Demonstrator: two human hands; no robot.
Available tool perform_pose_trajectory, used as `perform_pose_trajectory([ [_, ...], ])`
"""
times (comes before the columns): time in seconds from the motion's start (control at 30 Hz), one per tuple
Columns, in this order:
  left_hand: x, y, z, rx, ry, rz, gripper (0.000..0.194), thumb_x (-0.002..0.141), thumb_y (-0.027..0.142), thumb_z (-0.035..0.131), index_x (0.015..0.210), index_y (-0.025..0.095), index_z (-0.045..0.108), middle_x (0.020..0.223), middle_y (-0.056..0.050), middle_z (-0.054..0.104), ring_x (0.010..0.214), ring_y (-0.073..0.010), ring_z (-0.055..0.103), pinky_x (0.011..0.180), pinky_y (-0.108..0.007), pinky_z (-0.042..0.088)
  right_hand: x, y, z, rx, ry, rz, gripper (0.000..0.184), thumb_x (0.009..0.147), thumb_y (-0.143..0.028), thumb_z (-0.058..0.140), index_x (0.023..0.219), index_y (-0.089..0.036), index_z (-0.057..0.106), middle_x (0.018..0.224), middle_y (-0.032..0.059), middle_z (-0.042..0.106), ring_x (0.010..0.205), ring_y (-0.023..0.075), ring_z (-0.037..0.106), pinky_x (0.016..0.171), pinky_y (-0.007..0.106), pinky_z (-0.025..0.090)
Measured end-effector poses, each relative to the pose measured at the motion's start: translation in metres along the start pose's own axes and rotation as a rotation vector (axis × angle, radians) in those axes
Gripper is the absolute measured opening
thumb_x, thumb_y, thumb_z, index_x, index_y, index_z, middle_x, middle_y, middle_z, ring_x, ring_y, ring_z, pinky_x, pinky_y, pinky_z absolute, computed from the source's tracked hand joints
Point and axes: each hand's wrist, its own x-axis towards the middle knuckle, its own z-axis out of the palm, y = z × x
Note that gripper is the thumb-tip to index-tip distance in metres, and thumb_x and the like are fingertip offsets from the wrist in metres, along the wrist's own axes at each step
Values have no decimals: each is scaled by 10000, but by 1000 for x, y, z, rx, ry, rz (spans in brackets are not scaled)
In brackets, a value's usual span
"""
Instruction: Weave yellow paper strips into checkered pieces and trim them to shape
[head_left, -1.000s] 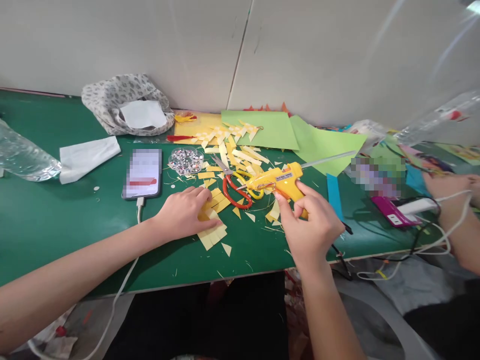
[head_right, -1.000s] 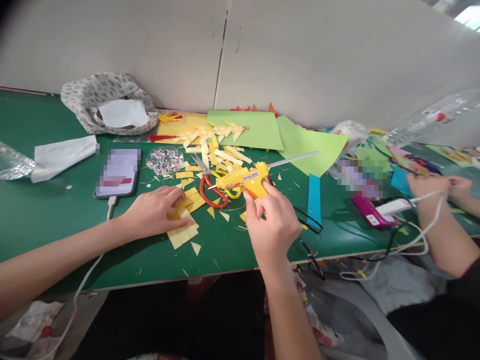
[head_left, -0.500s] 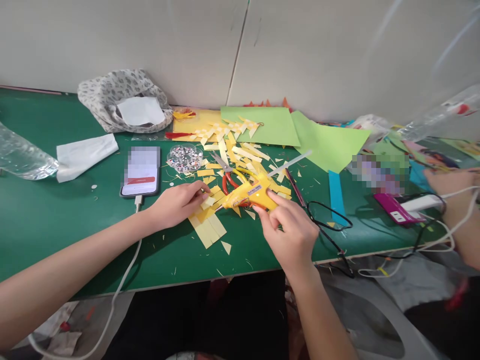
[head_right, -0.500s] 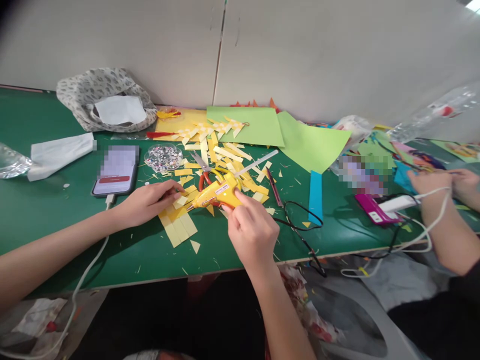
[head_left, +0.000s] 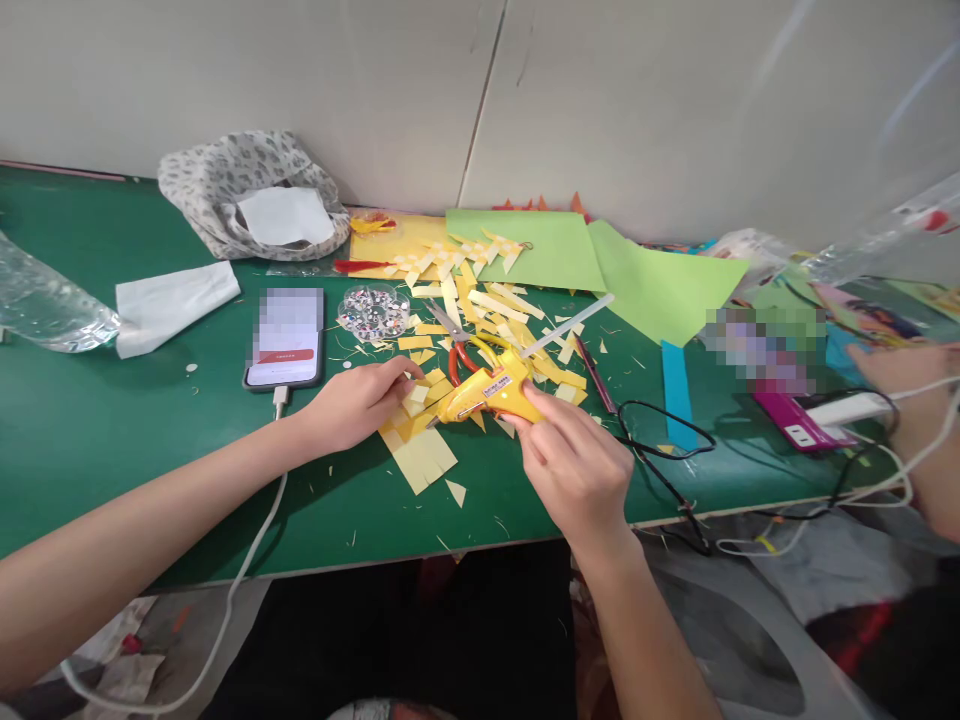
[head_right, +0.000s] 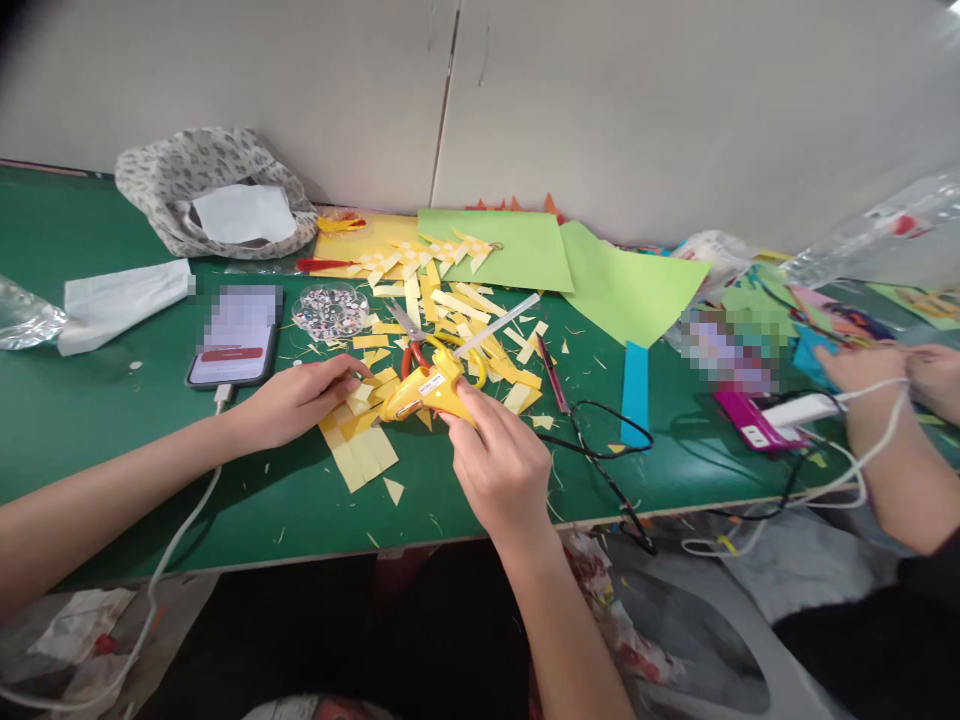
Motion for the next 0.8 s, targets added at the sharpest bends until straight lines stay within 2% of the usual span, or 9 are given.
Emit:
perform_pose_trajectory([
  [0.2, 0, -1, 1, 0, 5, -1, 316, 905, 318, 285, 1099, 212, 511, 746, -32, 612, 669, -185, 580, 565, -282, 395, 2, -1, 1, 10, 23, -18, 213, 763, -117, 656, 609, -190, 528, 896, 47, 728, 797, 146, 687, 748, 242, 552],
  [0.47, 0, 1, 0, -2, -7, -7, 314, 910, 317, 279, 1086, 208, 515, 750, -36, 616, 653, -178, 564, 558, -282, 375, 5, -3, -2, 39, -13, -22, 215, 773, -123, 643, 604, -186, 525, 915, 60, 724, 821, 153, 684, 739, 252, 551],
  [0.67, 0, 1, -1, -6, -1, -15, 314, 909, 323, 288, 1093, 208, 515, 742, -36, 619, 640, -176, 569, 554, -274, 379, 7, -4, 1, -2, 22, -24, 239, 757, -126, 663, 581, -182, 511, 930, 68, 722, 823, 155, 682, 722, 250, 543],
  [0.8, 0, 0, 0, -6, -8, -11, 320, 913, 320, 270, 1102, 209, 504, 765, -36, 622, 661, -180, 576, 576, -281, 391, 7, -2, 0, 34, -8, -37, 228, 741, -108, 672, 597, -175, 509, 942, 85, 720, 844, 171, 684, 735, 263, 546],
])
